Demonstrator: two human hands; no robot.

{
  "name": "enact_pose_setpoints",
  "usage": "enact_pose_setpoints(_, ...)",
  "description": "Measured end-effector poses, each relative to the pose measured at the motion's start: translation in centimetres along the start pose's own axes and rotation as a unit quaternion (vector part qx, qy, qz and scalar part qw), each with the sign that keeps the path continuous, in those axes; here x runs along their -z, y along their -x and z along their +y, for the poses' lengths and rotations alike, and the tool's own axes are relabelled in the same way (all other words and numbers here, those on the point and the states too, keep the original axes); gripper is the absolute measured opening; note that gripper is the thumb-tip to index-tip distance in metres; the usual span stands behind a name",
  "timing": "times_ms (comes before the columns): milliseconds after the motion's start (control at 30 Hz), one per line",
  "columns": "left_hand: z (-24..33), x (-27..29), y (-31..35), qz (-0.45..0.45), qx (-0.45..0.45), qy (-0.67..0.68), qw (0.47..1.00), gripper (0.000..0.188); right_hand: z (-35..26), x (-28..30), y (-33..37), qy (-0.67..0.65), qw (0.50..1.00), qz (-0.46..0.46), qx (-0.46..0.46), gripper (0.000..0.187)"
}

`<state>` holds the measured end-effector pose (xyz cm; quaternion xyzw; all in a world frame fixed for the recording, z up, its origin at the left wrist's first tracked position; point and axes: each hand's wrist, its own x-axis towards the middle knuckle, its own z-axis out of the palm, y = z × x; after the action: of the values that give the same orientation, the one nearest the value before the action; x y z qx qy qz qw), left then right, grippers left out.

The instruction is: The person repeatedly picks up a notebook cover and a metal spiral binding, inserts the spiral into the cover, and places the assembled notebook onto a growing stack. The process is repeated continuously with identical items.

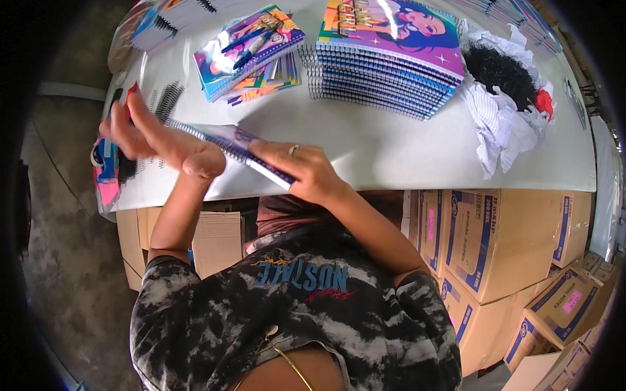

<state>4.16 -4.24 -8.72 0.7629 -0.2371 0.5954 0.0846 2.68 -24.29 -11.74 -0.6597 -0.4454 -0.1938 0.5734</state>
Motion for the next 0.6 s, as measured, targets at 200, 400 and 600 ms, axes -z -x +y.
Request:
enact_pose_setpoints(200,5.6,2.2,2.4,-0.214,-0.212,0.043,0.953,0.101,0.4,0.4,-0.2,-0.027,0.996,0.036,-0.073,0.040)
enact_pose_setpoints(400,5.9,-0.1,4.2,-0.112,-0.032,0.145,0.983,0.103,-0.3,-0.5,0.0,-0.040,0.996,0.003,-0.076,0.048)
enact_pose_setpoints(600,5.0,1.2,5.7,-0.417,0.167,0.334,0.829,0.079,-0.7,-0.4,-0.6,-0.023,0.997,-0.005,-0.069,0.052)
